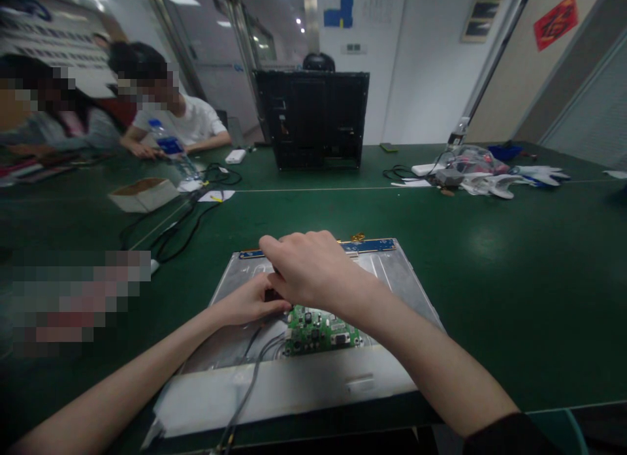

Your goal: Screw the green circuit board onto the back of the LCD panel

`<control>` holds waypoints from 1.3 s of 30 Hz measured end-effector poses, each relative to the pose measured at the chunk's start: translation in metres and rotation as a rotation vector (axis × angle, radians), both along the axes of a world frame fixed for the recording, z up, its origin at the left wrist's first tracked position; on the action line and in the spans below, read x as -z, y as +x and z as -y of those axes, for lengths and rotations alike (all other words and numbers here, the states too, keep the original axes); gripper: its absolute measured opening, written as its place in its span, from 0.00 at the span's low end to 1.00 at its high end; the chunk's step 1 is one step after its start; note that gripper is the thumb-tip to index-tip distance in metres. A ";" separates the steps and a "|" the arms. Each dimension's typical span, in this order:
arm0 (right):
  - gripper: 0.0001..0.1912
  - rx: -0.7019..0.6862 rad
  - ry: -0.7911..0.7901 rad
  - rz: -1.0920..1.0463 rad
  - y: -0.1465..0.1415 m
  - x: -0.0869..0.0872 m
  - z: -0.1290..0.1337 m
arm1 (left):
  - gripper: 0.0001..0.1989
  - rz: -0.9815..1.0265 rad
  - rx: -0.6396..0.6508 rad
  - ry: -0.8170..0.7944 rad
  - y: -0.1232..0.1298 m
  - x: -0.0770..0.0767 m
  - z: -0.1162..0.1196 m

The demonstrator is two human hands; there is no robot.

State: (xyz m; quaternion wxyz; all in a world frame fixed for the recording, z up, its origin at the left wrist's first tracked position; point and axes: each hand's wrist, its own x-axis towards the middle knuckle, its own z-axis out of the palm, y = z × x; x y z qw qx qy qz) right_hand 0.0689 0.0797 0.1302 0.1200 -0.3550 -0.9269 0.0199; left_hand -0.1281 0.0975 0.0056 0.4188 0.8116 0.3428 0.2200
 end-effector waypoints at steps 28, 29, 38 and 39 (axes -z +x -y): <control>0.09 0.036 0.052 0.015 -0.003 0.005 -0.004 | 0.03 -0.003 0.033 0.011 -0.001 -0.001 -0.001; 0.10 0.038 0.052 0.017 -0.003 0.005 -0.004 | 0.03 -0.001 0.031 0.006 -0.001 -0.001 -0.001; 0.10 0.044 0.074 0.022 -0.004 0.006 -0.004 | 0.02 -0.009 0.041 -0.010 -0.002 -0.002 -0.002; 0.11 0.049 0.082 0.022 -0.004 0.006 -0.004 | 0.02 -0.012 0.049 -0.008 -0.002 -0.002 -0.002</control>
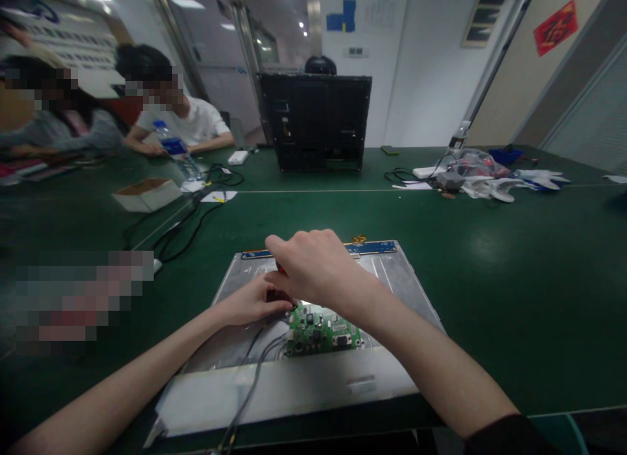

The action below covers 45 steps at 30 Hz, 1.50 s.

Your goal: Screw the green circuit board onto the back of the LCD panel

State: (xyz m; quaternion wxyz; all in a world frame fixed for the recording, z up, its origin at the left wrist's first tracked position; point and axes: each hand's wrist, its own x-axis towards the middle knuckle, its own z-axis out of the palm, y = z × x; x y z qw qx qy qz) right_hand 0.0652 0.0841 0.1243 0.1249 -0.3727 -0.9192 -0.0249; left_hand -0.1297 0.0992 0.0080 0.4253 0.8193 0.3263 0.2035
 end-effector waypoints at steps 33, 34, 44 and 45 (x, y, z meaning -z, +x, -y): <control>0.07 -0.069 -0.069 -0.046 0.004 -0.003 0.004 | 0.03 0.012 -0.023 0.005 0.001 0.002 0.002; 0.07 -0.058 -0.063 -0.043 0.004 -0.003 0.004 | 0.03 0.007 -0.022 0.005 0.001 0.003 0.002; 0.06 -0.076 -0.022 -0.056 0.002 -0.001 0.003 | 0.02 -0.027 -0.014 -0.002 0.001 0.003 0.001; 0.06 -0.071 -0.024 -0.052 0.002 -0.001 0.003 | 0.02 -0.027 -0.015 0.003 0.001 0.003 0.002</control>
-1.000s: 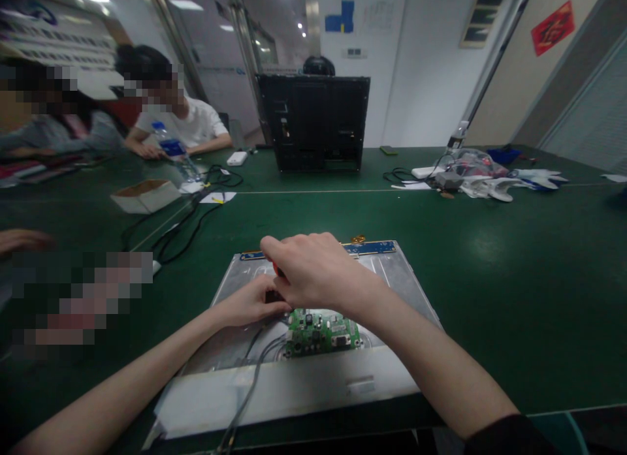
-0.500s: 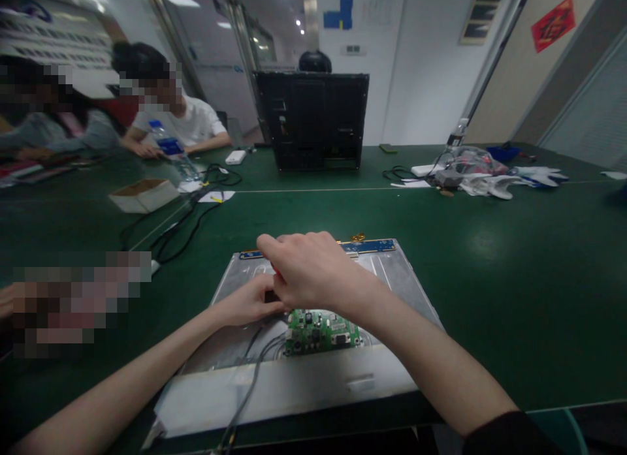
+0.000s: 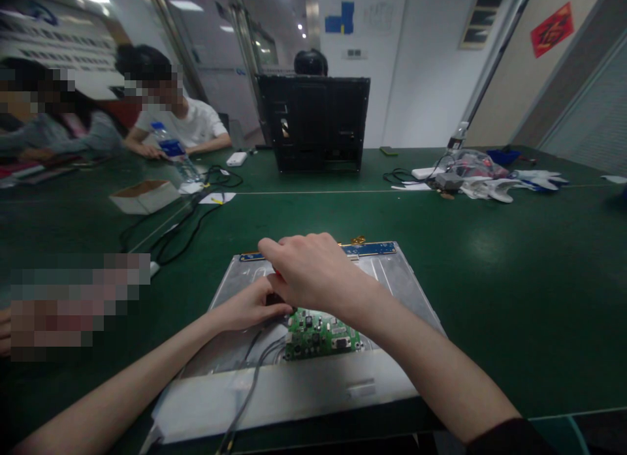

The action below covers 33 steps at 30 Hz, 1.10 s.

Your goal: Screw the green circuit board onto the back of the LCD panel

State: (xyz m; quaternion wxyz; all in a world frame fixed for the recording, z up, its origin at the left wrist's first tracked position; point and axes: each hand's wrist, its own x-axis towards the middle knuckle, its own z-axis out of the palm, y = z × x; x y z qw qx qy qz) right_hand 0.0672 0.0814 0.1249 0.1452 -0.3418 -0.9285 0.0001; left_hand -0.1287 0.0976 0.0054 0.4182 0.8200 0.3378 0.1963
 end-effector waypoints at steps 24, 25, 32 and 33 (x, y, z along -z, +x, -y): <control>0.07 0.004 0.009 0.011 -0.002 0.001 0.000 | 0.04 0.002 -0.010 0.017 0.000 0.000 0.002; 0.07 0.001 0.009 0.011 -0.002 0.001 -0.001 | 0.04 0.007 -0.005 0.016 0.000 0.000 0.002; 0.07 0.035 0.014 0.016 -0.001 0.002 -0.002 | 0.03 0.015 0.019 -0.011 -0.002 0.002 -0.002; 0.07 0.042 0.013 0.020 -0.002 0.002 -0.002 | 0.03 0.011 0.021 -0.011 -0.002 0.003 -0.002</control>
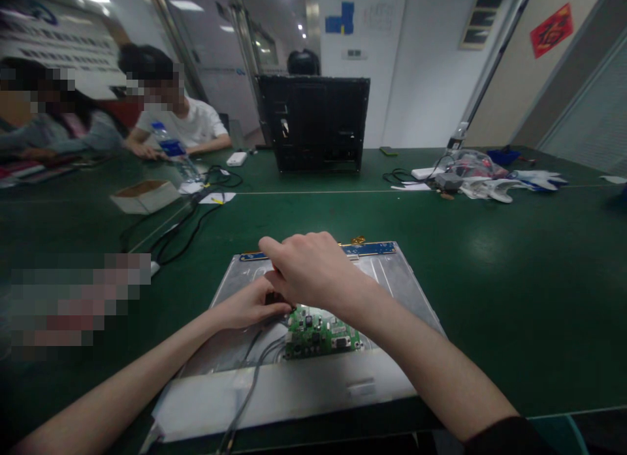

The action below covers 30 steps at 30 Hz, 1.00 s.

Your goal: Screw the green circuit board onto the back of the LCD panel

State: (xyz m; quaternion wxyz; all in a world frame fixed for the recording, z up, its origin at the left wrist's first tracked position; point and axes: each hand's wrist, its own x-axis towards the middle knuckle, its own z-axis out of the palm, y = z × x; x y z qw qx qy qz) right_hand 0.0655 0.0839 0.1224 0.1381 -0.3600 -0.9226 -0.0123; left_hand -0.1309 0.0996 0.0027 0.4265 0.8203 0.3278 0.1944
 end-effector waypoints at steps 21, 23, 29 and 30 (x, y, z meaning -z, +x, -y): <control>0.08 -0.005 -0.020 0.008 0.000 -0.002 0.001 | 0.02 0.024 0.009 0.014 0.001 -0.002 0.000; 0.08 -0.003 -0.021 0.017 0.000 -0.002 0.001 | 0.02 0.023 0.008 0.011 0.000 -0.001 0.000; 0.08 0.011 -0.015 0.025 -0.001 -0.002 0.000 | 0.02 0.015 0.012 0.011 -0.001 0.000 -0.001; 0.08 0.009 -0.015 0.021 -0.001 -0.001 0.000 | 0.02 0.010 0.012 0.014 -0.001 0.000 -0.001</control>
